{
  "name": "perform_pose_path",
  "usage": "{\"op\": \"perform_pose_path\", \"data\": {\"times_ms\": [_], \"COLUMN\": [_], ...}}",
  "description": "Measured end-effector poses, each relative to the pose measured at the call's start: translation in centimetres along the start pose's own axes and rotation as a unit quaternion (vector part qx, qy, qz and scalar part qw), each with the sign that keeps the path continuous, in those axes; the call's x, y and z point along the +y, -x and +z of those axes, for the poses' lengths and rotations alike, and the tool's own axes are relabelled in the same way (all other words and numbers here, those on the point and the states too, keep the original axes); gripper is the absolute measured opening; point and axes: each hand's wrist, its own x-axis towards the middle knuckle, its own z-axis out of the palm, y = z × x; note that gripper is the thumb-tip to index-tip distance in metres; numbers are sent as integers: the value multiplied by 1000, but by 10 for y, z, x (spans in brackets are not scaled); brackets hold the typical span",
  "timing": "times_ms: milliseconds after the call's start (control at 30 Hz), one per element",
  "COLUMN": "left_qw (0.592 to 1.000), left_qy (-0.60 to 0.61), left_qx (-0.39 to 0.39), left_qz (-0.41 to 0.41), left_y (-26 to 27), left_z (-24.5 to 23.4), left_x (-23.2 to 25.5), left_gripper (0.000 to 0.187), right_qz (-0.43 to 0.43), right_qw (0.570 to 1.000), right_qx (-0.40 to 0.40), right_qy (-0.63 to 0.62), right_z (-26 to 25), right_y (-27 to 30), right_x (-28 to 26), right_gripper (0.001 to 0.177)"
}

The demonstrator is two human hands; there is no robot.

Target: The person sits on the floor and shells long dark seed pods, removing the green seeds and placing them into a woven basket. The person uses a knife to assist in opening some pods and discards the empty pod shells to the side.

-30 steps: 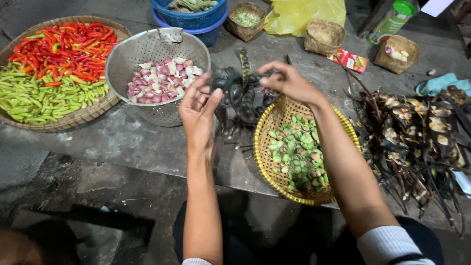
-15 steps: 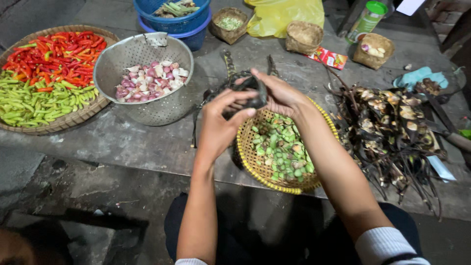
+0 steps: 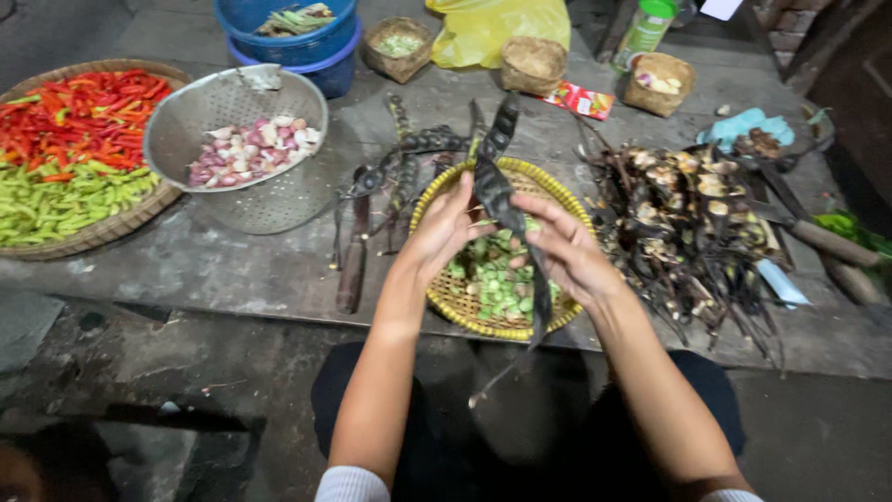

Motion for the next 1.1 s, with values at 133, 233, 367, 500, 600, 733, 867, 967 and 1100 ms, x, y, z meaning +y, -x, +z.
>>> {"op": "perform_pose_path", "data": {"times_ms": [133, 233, 367, 500, 600, 733, 867, 967, 1100], "left_qw": [993, 981, 984, 993, 994, 998, 975, 984, 995], "left_qy": [112, 189, 160, 41, 6, 31, 205, 147, -87], "left_qx": [44, 48, 69, 93, 69, 5, -79, -59, -48], "left_qz": [18, 6, 36, 67, 87, 54, -48, -76, 6], "left_y": [-47, -71, -81, -74, -59, -49, -45, -49, -49], "left_z": [-7, -19, -26, -9, 9, 20, 19, 20, 20], "left_x": [-40, -66, -81, -77, -68, -51, -45, -43, -40], "left_gripper": [49, 41, 36, 54, 58, 61, 62, 52, 39], "right_qz": [57, 51, 100, 53, 30, -24, -96, -124, -103], "right_qw": [997, 990, 967, 968, 972, 967, 957, 947, 956], "right_qx": [-35, -54, -19, 114, 194, 165, 111, 89, 135], "right_qy": [33, 116, 232, 215, 129, 194, 249, 282, 238], "right_z": [-26, -48, -68, -73, -79, -94, -105, -100, -90], "right_y": [31, 42, 34, 2, -28, -59, -64, -61, -58], "right_x": [10, 15, 5, -6, -12, -10, -4, 1, 0], "right_gripper": [51, 42, 35, 35, 34, 30, 27, 28, 33]}}
